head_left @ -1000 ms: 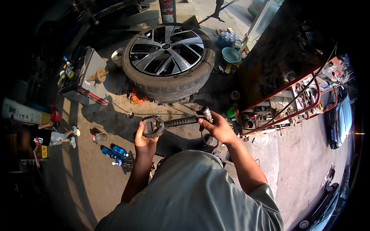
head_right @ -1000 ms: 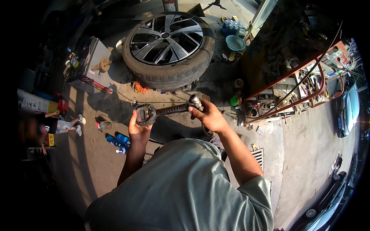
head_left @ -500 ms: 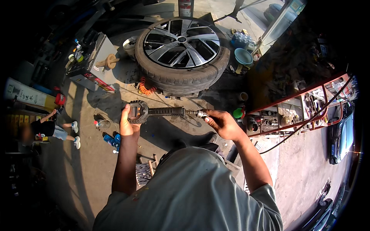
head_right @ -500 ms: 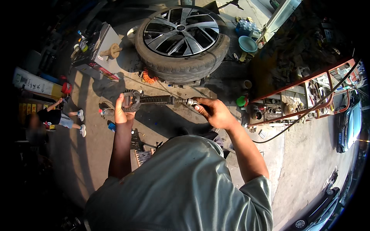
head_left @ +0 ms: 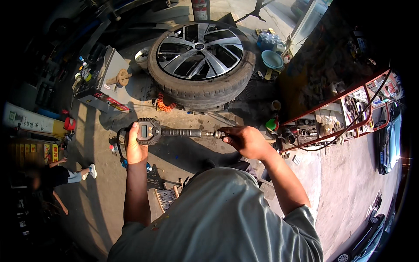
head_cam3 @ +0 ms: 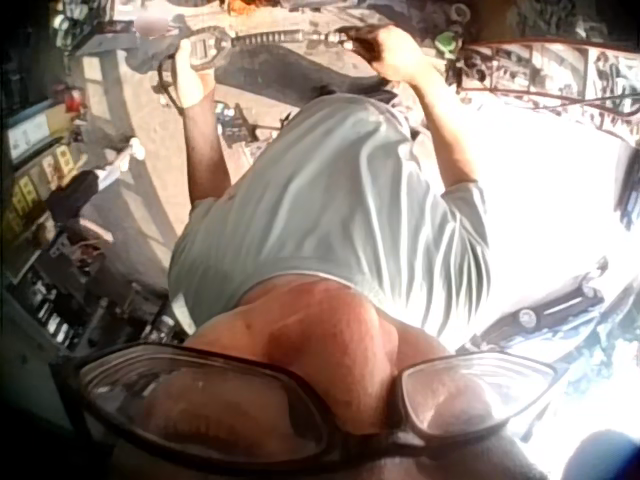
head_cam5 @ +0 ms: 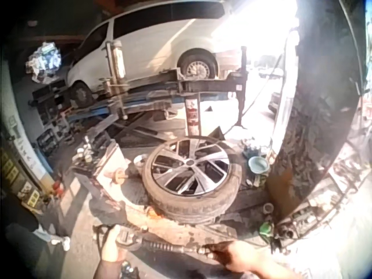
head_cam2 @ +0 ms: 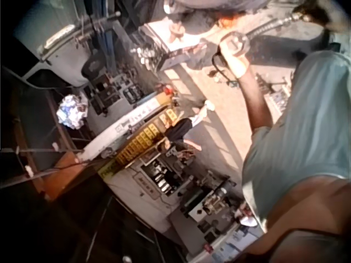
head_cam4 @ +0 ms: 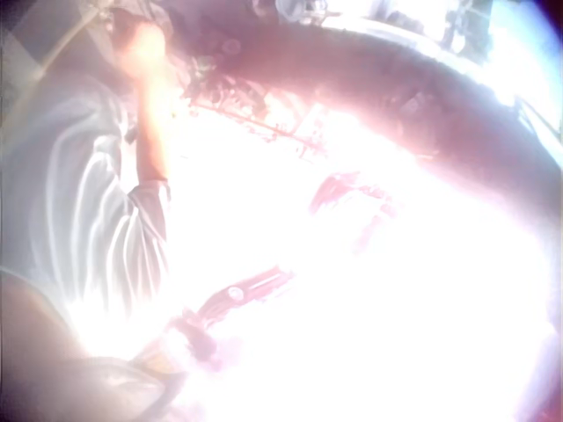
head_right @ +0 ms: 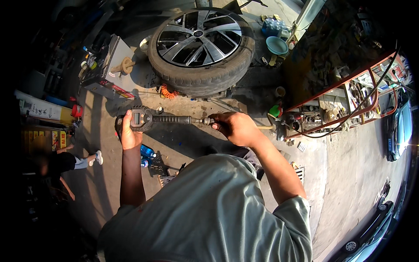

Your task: The person applies a yellow lubricant to the bead of a car tire using a brush, then mounts the tire onto a rim using a tire changer machine. The person secures the rim with clamps and inflates the tire using an air hose.

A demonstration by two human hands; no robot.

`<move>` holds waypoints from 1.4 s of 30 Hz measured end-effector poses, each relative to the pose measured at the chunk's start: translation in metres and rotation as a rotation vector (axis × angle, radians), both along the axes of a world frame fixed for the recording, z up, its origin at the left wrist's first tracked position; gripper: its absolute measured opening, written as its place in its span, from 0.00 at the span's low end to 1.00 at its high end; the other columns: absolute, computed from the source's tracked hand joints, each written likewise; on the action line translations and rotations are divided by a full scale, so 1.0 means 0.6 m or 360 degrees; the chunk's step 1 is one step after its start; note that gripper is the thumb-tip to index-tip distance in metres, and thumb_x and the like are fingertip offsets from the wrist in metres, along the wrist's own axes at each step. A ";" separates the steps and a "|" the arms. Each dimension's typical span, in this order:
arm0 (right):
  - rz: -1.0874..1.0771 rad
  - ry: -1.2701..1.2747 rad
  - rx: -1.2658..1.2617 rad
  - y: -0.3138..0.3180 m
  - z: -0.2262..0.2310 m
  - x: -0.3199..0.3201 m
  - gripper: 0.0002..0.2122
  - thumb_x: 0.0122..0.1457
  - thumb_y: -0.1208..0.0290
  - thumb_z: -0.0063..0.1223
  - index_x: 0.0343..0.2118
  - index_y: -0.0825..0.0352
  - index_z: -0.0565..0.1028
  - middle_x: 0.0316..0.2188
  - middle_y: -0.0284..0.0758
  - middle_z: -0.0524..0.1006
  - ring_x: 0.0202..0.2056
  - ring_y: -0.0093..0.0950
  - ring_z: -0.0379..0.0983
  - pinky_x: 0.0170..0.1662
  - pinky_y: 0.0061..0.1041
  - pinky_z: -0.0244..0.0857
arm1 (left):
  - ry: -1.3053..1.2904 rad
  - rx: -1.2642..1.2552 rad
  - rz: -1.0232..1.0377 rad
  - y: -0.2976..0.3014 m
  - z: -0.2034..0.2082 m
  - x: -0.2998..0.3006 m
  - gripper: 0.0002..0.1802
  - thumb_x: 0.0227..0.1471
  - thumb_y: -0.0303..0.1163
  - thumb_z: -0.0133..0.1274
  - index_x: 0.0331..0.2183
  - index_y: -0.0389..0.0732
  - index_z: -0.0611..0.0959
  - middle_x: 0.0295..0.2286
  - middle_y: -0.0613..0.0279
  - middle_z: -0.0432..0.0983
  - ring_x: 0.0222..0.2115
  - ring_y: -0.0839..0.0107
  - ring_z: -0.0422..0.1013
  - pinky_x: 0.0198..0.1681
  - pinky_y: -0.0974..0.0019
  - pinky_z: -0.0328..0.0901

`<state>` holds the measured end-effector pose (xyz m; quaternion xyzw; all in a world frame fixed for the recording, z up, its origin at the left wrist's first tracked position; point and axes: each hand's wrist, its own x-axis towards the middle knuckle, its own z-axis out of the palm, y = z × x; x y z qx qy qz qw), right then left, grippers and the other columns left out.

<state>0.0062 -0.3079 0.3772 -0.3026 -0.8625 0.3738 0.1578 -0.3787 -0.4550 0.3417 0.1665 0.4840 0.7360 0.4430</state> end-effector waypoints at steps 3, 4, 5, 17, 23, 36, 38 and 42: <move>0.0026 -0.0149 -0.0044 -0.005 0.009 -0.008 0.16 0.70 0.58 0.58 0.54 0.60 0.83 0.42 0.45 0.85 0.43 0.49 0.81 0.47 0.40 0.74 | 0.0028 -0.0012 0.0017 -0.001 -0.010 -0.009 0.19 0.66 0.47 0.59 0.46 0.40 0.84 0.41 0.62 0.85 0.42 0.69 0.82 0.48 0.60 0.76; 0.0065 -0.0055 -0.0122 -0.007 0.004 -0.007 0.17 0.70 0.58 0.58 0.55 0.60 0.83 0.43 0.46 0.85 0.44 0.49 0.81 0.48 0.41 0.74 | -0.0028 -0.0029 -0.0003 -0.002 -0.006 -0.007 0.19 0.66 0.47 0.59 0.46 0.40 0.84 0.41 0.62 0.85 0.41 0.69 0.82 0.48 0.60 0.76; 0.0102 0.0040 -0.0198 -0.009 -0.006 -0.007 0.17 0.70 0.58 0.58 0.56 0.60 0.82 0.44 0.47 0.84 0.45 0.50 0.81 0.49 0.41 0.74 | -0.0085 -0.0046 -0.0024 -0.002 0.000 -0.004 0.19 0.66 0.46 0.59 0.46 0.40 0.84 0.40 0.62 0.84 0.41 0.69 0.82 0.48 0.61 0.76; -0.0016 0.0381 0.0071 -0.097 0.040 -0.044 0.23 0.64 0.50 0.65 0.56 0.59 0.82 0.32 0.40 0.83 0.31 0.45 0.82 0.35 0.40 0.75 | -0.0691 0.0758 -0.0203 -0.008 0.101 -0.002 0.30 0.69 0.40 0.47 0.64 0.30 0.70 0.68 0.45 0.62 0.71 0.52 0.56 0.73 0.40 0.49; -0.0146 0.0718 0.0105 -0.087 0.104 -0.061 0.16 0.59 0.64 0.71 0.46 0.68 0.84 0.27 0.42 0.83 0.26 0.43 0.81 0.29 0.35 0.73 | -0.0593 0.1125 -0.0229 0.008 0.212 0.043 0.25 0.67 0.38 0.50 0.57 0.30 0.71 0.53 0.51 0.67 0.57 0.56 0.64 0.66 0.43 0.56; -0.0171 0.0596 -0.0619 -0.069 0.166 -0.076 0.14 0.68 0.64 0.66 0.44 0.72 0.85 0.19 0.35 0.78 0.19 0.15 0.66 0.23 0.23 0.61 | -0.0448 0.1373 -0.0295 0.023 0.237 0.056 0.23 0.65 0.38 0.53 0.55 0.34 0.70 0.49 0.57 0.65 0.56 0.62 0.64 0.64 0.47 0.56; -0.0017 0.0431 -0.0795 -0.049 0.139 -0.075 0.22 0.73 0.52 0.57 0.46 0.72 0.85 0.23 0.34 0.80 0.25 0.14 0.69 0.29 0.22 0.64 | -0.0361 0.1351 -0.0302 0.021 0.233 0.066 0.23 0.66 0.40 0.53 0.55 0.36 0.71 0.50 0.57 0.66 0.56 0.61 0.64 0.64 0.47 0.57; 0.0013 0.0108 -0.1686 -0.004 0.120 -0.080 0.34 0.75 0.37 0.40 0.62 0.68 0.77 0.29 0.33 0.78 0.34 0.24 0.73 0.43 0.27 0.70 | -0.0054 0.1114 -0.0346 0.031 0.211 0.116 0.21 0.68 0.44 0.50 0.55 0.41 0.73 0.51 0.53 0.71 0.55 0.56 0.68 0.65 0.45 0.59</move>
